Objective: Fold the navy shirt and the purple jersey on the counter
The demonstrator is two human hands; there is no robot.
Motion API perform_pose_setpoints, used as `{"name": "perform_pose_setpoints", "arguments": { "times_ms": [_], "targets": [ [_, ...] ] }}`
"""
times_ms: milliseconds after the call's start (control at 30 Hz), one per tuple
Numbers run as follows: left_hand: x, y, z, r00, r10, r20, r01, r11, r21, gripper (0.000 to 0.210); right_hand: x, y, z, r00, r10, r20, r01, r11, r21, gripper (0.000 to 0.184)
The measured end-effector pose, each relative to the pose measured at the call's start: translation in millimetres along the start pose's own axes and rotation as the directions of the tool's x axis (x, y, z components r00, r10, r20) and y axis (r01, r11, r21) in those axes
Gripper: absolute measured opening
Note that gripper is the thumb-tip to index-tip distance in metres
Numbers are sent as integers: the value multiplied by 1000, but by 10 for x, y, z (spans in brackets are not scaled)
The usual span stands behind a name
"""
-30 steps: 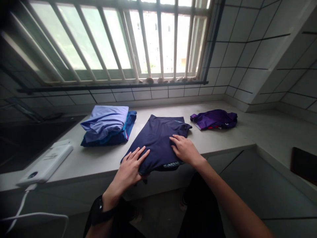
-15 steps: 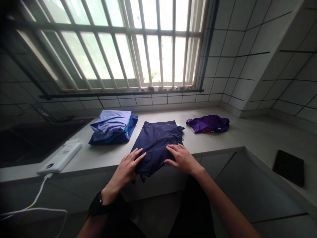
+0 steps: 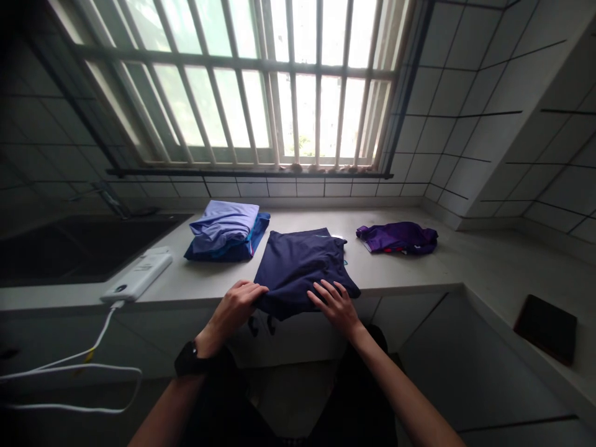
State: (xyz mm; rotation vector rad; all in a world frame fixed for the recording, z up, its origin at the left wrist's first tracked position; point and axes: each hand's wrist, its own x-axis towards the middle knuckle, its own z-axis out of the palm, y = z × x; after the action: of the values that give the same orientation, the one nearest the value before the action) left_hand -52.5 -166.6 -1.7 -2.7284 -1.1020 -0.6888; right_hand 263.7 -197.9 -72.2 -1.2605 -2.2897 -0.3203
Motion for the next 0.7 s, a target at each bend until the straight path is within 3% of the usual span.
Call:
{"name": "perform_pose_setpoints", "arguments": {
  "times_ms": [167, 267, 367, 467, 533, 633, 700],
  "targets": [
    [36, 6, -314, 986, -134, -104, 110, 971, -211, 29, 160, 110, -655, 999, 22, -47, -10, 968, 251, 54],
    [335, -61, -581, 956, -260, -137, 214, 935, -283, 9, 632, 305, -1079, 997, 41, 60, -60, 930, 363, 48],
    [805, -220, -737, 900, -399, -175, 348, 900, -261, 20, 1271, 513, -1273, 987, 98, 129, -135, 938, 320, 38],
    [1178, -387, -626, 842, -509, -179, 494, 860, -126, 25, 1753, 579, -1145, 965, 261, 0, -258, 955, 145, 48],
    [1269, -439, -408, 858, -487, -163, 493, 870, -9, 39, 1873, 514, -920, 953, 303, -10, -300, 948, 111, 50],
    [1191, -410, 8, 924, -377, 57, 373, 925, 72, 48, 1786, 342, -498, 928, 313, 204, -339, 935, 107, 48],
    [1075, -362, 249, 903, -368, 222, 358, 930, 87, 50, 1651, 247, -245, 865, 355, 355, -392, 919, 35, 50]
  ]
}}
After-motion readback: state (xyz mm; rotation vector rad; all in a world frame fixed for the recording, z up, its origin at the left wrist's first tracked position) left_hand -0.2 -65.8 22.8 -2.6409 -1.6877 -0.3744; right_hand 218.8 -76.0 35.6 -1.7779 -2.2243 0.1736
